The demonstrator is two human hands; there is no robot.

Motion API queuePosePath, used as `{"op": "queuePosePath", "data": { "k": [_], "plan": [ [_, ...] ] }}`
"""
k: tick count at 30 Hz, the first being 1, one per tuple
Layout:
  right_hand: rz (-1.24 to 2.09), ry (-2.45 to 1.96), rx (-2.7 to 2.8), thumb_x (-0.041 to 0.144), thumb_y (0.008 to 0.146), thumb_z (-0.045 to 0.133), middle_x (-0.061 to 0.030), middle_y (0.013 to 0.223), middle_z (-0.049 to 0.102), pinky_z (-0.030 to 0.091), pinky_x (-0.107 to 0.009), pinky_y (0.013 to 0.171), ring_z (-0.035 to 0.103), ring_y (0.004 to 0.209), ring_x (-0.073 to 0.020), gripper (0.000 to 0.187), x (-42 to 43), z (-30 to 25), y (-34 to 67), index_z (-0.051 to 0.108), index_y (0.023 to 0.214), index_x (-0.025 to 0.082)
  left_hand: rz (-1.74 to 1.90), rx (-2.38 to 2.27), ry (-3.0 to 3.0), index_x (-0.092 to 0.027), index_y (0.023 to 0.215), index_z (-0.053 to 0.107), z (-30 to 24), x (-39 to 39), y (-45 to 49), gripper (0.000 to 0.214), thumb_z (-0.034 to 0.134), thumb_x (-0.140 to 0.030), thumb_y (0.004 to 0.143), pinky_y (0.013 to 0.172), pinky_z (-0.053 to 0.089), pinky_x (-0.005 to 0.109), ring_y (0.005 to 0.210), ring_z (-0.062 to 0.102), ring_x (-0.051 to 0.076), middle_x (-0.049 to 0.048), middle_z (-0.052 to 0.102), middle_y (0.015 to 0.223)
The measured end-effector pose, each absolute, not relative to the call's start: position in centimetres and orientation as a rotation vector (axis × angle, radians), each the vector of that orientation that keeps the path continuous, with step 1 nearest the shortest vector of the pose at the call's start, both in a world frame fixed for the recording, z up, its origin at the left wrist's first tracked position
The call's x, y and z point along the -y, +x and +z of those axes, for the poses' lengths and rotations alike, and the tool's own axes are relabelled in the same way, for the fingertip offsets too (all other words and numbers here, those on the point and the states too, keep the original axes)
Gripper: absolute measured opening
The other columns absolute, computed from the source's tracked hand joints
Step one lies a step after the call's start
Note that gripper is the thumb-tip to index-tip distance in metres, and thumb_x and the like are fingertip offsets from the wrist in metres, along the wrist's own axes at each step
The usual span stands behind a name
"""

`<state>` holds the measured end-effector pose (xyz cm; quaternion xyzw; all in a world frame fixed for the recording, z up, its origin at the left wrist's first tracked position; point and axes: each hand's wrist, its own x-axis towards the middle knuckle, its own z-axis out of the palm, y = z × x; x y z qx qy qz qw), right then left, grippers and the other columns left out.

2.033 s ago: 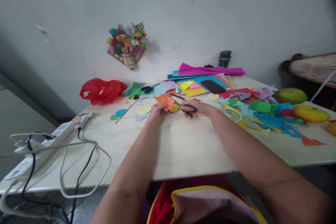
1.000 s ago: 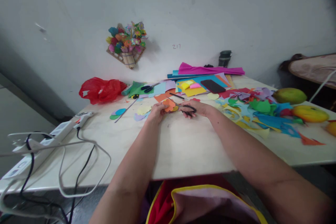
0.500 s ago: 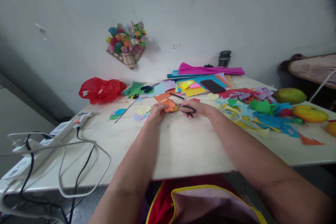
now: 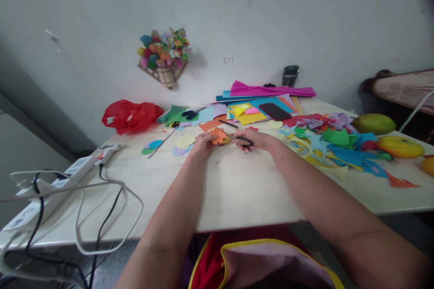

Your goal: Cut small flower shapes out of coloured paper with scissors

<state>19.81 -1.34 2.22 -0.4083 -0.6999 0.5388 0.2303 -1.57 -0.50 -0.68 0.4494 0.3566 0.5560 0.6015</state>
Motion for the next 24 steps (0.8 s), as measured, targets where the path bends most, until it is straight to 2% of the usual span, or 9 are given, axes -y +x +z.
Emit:
{"op": "queuePosePath", "data": {
  "k": [6,19,24],
  "plan": [
    [1.499,-1.126,1.902,0.028,0.083,0.065,0.0015,0.05,0.058,0.02,-0.017,0.03,0.048,0.036,-0.0063,0.021,1.7,2.64,19.69,0.052,0.07,0.017,1.283,-0.83,1.034,-0.008,0.066,0.07,-0.68,0.49,-1.59,0.016,0.074,-0.015,0.052,0.053,0.045,0.025,0.054,0.061,0.015,0.0098,0.07,0.065],
    [1.486,-1.051,1.909,0.033,0.083,0.065,-0.0007,0.053,0.062,0.025,-0.018,0.03,0.051,0.037,-0.0075,0.023,1.2,1.91,19.83,0.054,0.072,0.016,1.278,-0.843,0.996,-0.009,0.067,0.068,-0.59,0.59,-1.52,0.016,0.074,-0.013,0.053,0.059,0.052,0.029,0.059,0.065,0.018,0.0099,0.071,0.068],
    [1.579,-1.019,1.887,0.034,0.085,0.058,-0.0024,0.055,0.064,0.027,-0.019,0.03,0.053,0.038,-0.0097,0.02,1.03,1.9,19.89,0.056,0.078,0.015,1.266,-0.85,0.98,-0.01,0.066,0.069,-0.28,0.91,-1.39,0.016,0.074,-0.013,0.052,0.059,0.054,0.029,0.059,0.066,0.018,0.0095,0.071,0.067]
  ]
}}
